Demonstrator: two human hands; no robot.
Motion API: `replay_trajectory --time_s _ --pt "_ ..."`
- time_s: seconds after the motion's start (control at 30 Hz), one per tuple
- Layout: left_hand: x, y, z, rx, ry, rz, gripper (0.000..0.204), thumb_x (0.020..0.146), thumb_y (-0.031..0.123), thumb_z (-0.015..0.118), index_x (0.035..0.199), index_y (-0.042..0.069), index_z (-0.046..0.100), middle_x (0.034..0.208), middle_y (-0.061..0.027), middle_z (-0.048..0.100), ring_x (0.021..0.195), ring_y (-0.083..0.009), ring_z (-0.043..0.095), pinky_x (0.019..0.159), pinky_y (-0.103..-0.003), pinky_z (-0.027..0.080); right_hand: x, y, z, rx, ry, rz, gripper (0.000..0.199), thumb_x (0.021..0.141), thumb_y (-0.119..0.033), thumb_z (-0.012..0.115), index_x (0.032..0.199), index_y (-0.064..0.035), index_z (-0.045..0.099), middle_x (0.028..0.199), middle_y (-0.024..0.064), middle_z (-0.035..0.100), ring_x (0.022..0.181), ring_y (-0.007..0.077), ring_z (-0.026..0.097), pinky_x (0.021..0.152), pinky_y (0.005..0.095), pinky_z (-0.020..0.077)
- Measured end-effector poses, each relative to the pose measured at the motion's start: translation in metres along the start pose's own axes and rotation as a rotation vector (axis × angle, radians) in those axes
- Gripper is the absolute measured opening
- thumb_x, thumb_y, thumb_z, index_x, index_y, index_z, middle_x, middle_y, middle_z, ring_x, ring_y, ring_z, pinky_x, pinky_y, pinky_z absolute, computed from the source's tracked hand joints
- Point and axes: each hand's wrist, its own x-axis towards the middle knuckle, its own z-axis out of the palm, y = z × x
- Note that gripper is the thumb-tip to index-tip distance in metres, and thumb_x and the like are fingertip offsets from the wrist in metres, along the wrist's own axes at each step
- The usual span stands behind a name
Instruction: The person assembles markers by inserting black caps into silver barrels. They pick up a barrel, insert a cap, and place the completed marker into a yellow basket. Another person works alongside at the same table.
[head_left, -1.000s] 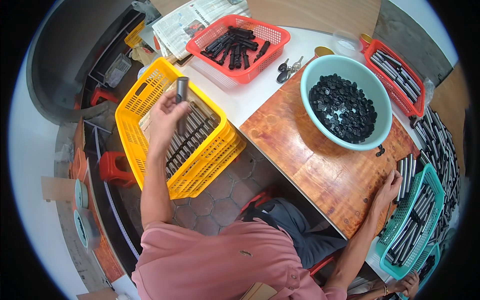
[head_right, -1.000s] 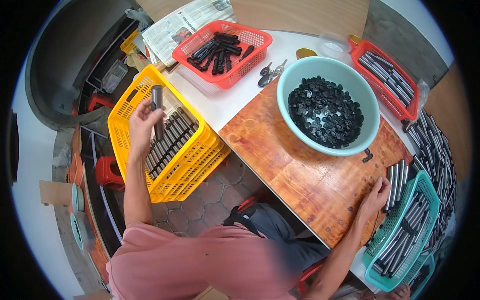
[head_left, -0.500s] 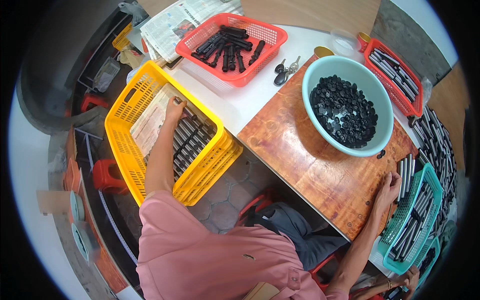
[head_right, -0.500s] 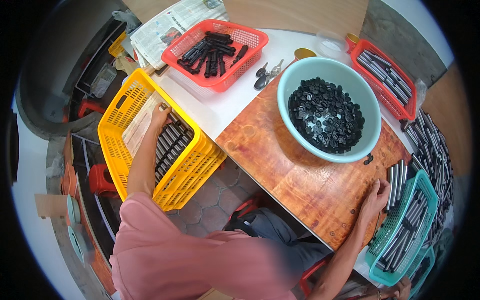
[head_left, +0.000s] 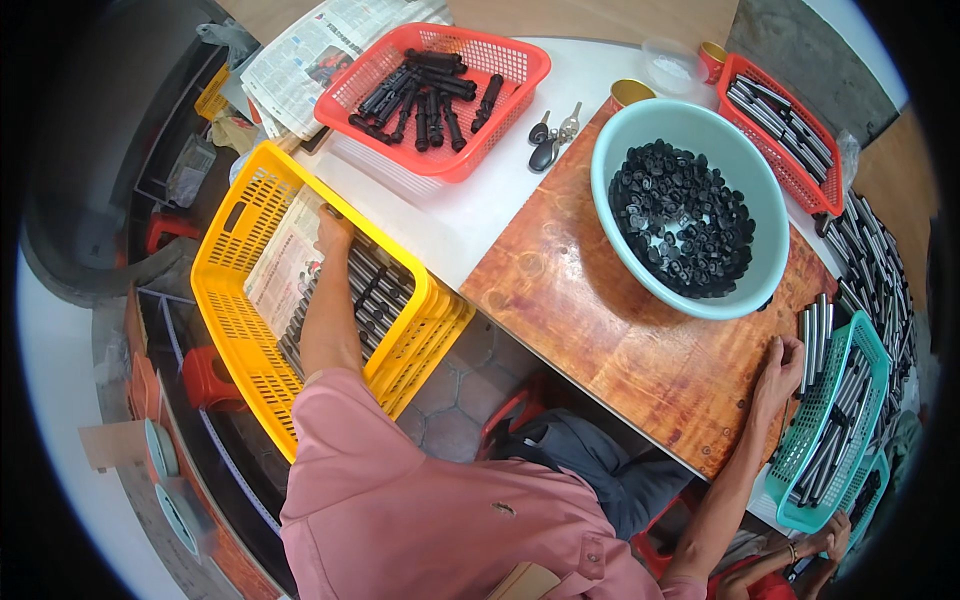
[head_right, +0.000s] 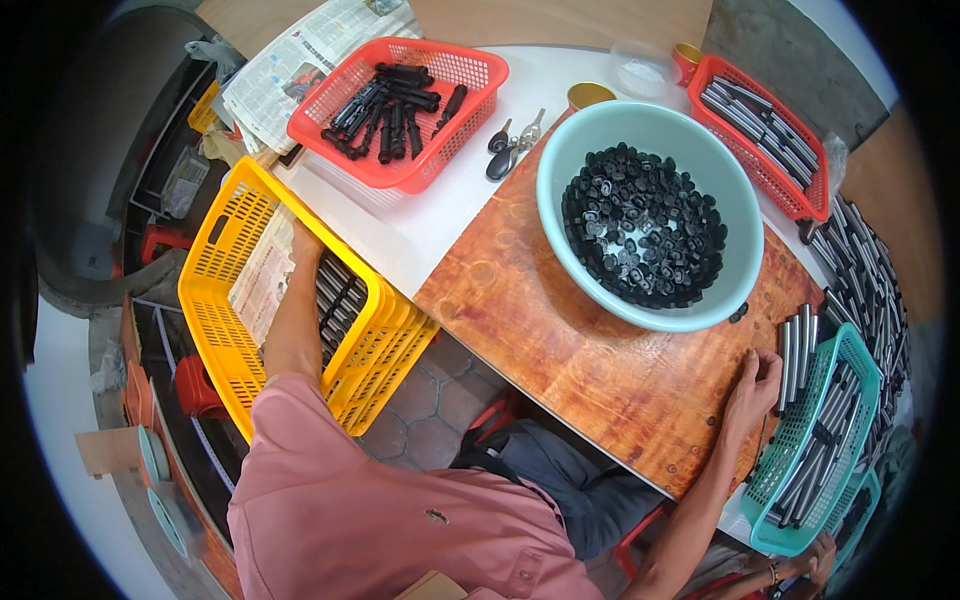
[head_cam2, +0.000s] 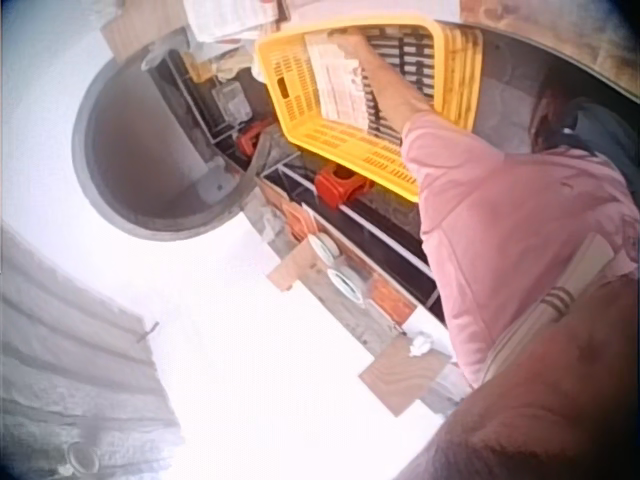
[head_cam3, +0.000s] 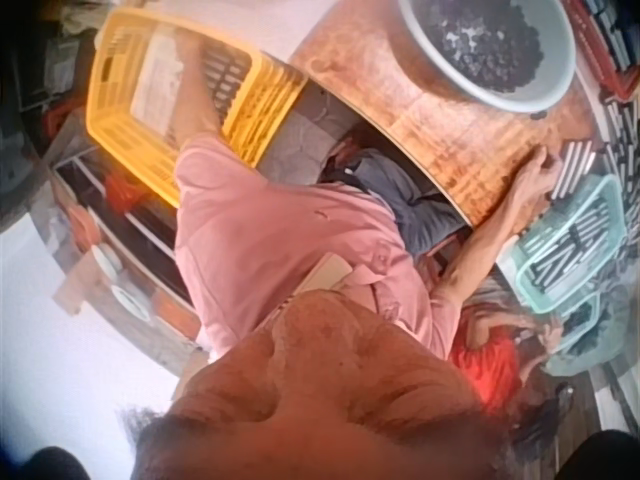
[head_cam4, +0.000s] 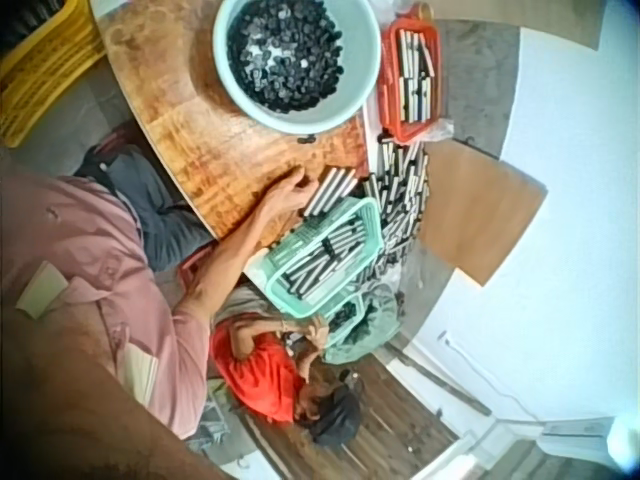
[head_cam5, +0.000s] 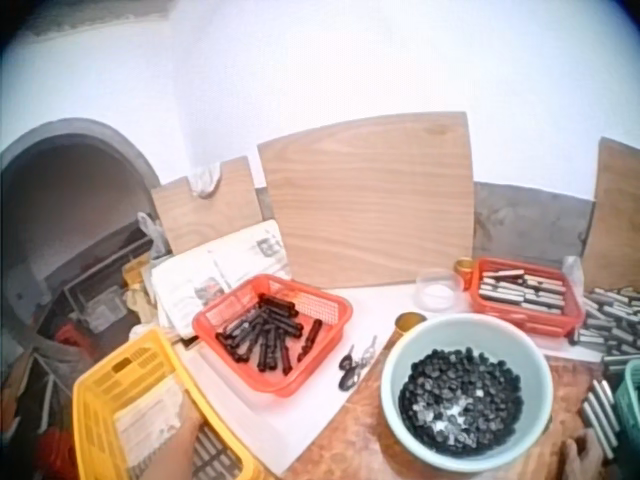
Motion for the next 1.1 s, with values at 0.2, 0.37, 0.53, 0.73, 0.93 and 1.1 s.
replay_trajectory --time_s 0.2,0.37,0.53,0.73,0.93,1.1 --pt "0.038 -0.039 0.028 0.104 -0.128 0.095 0.056 0.084 0.046 0.074 0.132 0.017 0.068 0.133 -0.0158 0.067 0.128 -0.0356 0.06 0.102 -0.063 0.044 0.0 -0.008 0.004 -0.073 0.019 -0.043 0.016 0.101 -0.014 0.062 0.102 0.0026 0.062 0.093 0.0077 0.062 0.085 0.0167 0.056 0.081 0.0316 0.0477" --pt "0.029 -0.039 0.029 0.112 -0.199 0.208 0.06 0.078 0.047 0.08 0.126 0.012 0.071 0.131 -0.0148 0.068 0.125 -0.0364 0.062 0.102 -0.06 0.045 0.0 -0.004 0.0 -0.121 0.007 -0.059 0.017 0.101 -0.014 0.062 0.103 0.0029 0.062 0.093 0.0085 0.063 0.086 0.0177 0.057 0.083 0.0321 0.0478" --pt "0.04 -0.058 0.032 0.112 -0.227 0.28 0.067 0.076 0.049 0.08 0.129 0.01 0.068 0.13 -0.0137 0.069 0.124 -0.0342 0.063 0.103 -0.056 0.045 0.003 -0.005 0.001 -0.122 -0.03 -0.037 0.017 0.102 -0.014 0.062 0.103 0.0032 0.062 0.094 0.0084 0.063 0.088 0.0177 0.057 0.084 0.0321 0.0476" --pt "0.004 -0.04 0.008 0.146 -0.265 0.303 0.071 0.085 0.05 0.074 0.141 0.011 0.058 0.141 -0.017 0.06 0.132 -0.0344 0.056 0.107 -0.059 0.04 0.002 0.005 0.0 -0.099 -0.009 -0.1 0.024 0.103 -0.022 0.062 0.101 0.0025 0.062 0.09 0.0085 0.062 0.083 0.0177 0.055 0.079 0.0339 0.0469" --pt "0.015 -0.062 0.015 0.049 -0.28 0.418 0.074 0.09 0.05 0.071 0.147 0.007 0.052 0.143 -0.0202 0.06 0.132 -0.038 0.056 0.11 -0.055 0.04 0.004 0.006 0.0 -0.041 -0.043 -0.074 0.016 0.1 -0.012 0.063 0.101 0.0037 0.061 0.092 0.0077 0.061 0.087 0.0169 0.055 0.084 0.0313 0.0465" --pt "0.002 -0.055 0.005 0.059 -0.253 0.394 0.073 0.09 0.05 0.07 0.147 0.008 0.052 0.142 -0.0219 0.06 0.133 -0.038 0.056 0.11 -0.05 0.041 0.005 0.01 0.0 -0.06 -0.021 -0.11 0.022 0.102 -0.019 0.063 0.099 0.0027 0.061 0.089 0.0072 0.06 0.082 0.0164 0.053 0.079 0.0322 0.0459"
